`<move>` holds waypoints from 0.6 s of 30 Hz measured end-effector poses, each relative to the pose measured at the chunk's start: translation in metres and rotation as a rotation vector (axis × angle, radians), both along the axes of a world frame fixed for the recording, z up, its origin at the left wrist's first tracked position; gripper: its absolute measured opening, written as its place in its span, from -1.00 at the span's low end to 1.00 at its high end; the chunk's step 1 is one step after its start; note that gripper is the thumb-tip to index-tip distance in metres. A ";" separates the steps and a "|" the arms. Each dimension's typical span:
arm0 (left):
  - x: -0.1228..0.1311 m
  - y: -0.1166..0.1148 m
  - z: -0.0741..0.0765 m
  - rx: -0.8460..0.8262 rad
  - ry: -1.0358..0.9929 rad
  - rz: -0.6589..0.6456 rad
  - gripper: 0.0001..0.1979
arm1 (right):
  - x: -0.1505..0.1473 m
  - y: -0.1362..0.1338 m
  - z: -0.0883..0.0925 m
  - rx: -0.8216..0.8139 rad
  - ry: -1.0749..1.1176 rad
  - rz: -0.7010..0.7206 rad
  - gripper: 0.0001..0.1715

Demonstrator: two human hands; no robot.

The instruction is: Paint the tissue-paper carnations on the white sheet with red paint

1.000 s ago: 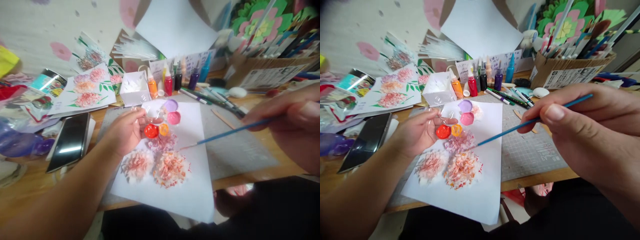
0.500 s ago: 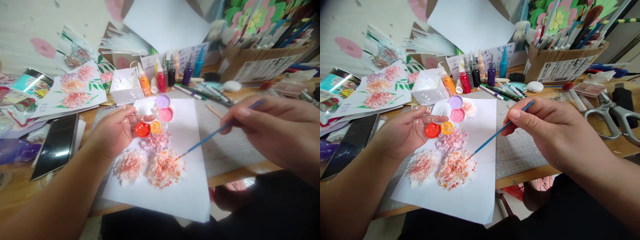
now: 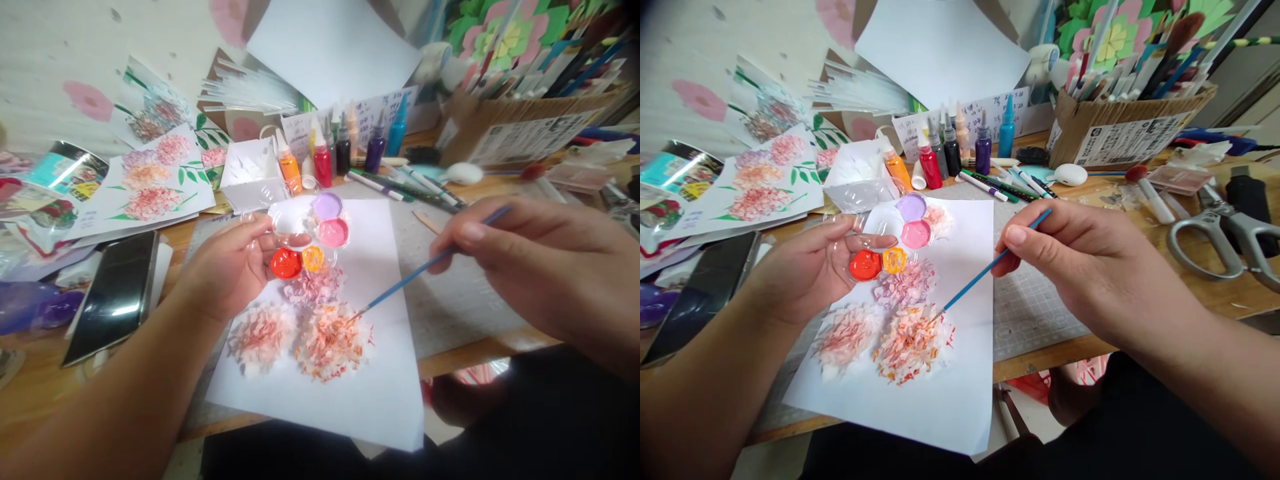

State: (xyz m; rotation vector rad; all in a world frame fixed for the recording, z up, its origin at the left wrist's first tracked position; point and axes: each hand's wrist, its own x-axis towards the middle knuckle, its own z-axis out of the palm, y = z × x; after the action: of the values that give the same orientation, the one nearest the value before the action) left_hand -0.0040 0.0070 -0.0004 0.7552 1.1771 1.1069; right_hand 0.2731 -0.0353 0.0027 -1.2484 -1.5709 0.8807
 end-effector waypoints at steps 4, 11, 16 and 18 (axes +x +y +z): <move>-0.002 0.000 -0.001 -0.005 -0.021 -0.002 -0.93 | 0.000 0.003 -0.001 0.006 0.052 -0.010 -0.78; -0.002 -0.001 -0.002 0.011 -0.036 -0.010 -0.93 | -0.003 0.008 -0.003 0.004 0.066 0.002 -0.79; -0.002 -0.001 0.000 -0.023 -0.042 0.012 -0.91 | -0.007 0.010 -0.001 -0.004 0.042 0.044 -0.81; -0.001 -0.001 0.001 -0.030 -0.038 0.007 -0.91 | -0.010 0.010 -0.001 -0.011 0.085 0.052 -0.81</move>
State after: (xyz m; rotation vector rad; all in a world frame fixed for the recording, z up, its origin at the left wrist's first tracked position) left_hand -0.0052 0.0064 0.0003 0.7047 1.1623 1.1027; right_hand 0.2634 -0.0249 0.0013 -1.1681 -1.5386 0.9642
